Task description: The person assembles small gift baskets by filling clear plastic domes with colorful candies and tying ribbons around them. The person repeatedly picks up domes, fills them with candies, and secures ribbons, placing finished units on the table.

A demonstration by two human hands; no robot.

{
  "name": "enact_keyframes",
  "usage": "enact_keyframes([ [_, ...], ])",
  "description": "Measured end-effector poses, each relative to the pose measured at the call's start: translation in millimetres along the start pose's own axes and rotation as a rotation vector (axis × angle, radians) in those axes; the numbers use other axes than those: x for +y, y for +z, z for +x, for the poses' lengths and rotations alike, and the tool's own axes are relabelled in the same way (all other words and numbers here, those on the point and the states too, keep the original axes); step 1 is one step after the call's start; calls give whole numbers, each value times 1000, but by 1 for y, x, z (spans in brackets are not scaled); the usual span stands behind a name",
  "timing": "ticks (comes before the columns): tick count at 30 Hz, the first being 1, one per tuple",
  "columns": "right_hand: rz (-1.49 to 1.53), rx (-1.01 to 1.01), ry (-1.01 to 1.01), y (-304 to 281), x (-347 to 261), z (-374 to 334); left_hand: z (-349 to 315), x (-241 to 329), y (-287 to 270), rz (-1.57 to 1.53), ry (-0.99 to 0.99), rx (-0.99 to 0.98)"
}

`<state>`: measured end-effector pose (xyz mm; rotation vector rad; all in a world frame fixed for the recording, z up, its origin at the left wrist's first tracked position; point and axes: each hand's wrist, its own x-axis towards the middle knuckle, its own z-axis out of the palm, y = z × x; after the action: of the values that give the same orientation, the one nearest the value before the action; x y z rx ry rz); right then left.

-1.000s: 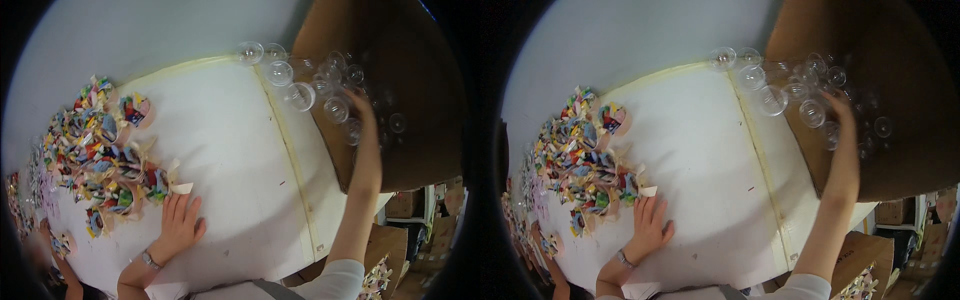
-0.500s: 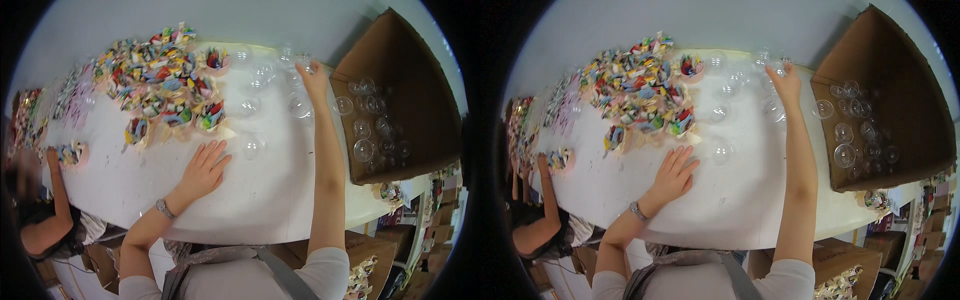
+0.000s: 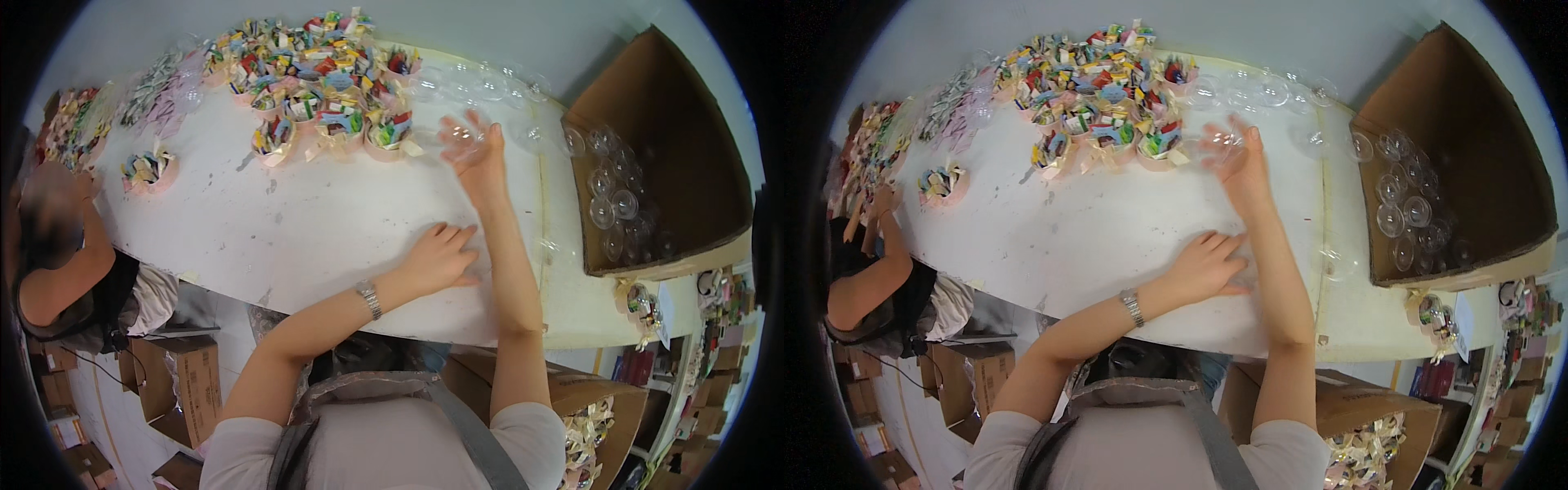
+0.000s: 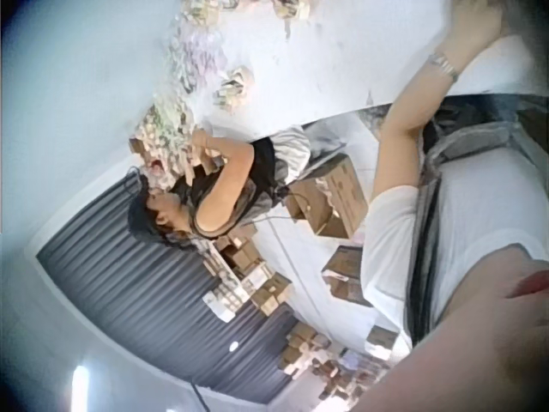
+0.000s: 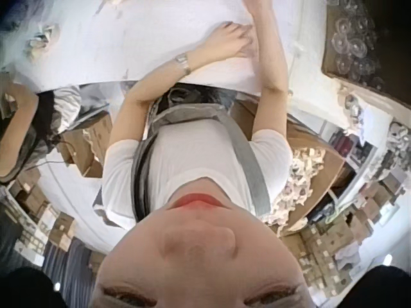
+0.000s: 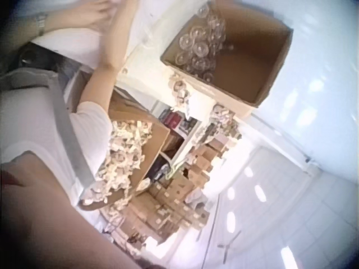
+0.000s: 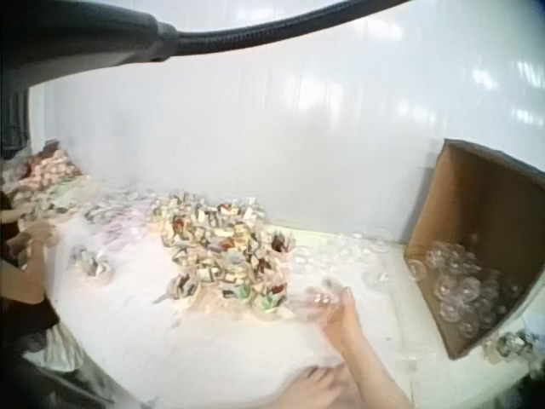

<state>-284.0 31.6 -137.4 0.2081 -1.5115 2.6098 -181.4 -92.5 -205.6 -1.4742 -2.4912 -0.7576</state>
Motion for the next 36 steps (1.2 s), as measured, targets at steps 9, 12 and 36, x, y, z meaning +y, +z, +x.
enact_keyframes([
  [9,-156,-504,164,-19,-1,-75,10,-71,-37,88,-263,325],
  [12,-162,-352,216,-49,32,-68,-10,-97,-49,134,-503,472],
  [36,-593,-379,-331,16,52,-125,-155,-40,-134,-805,-586,109],
])
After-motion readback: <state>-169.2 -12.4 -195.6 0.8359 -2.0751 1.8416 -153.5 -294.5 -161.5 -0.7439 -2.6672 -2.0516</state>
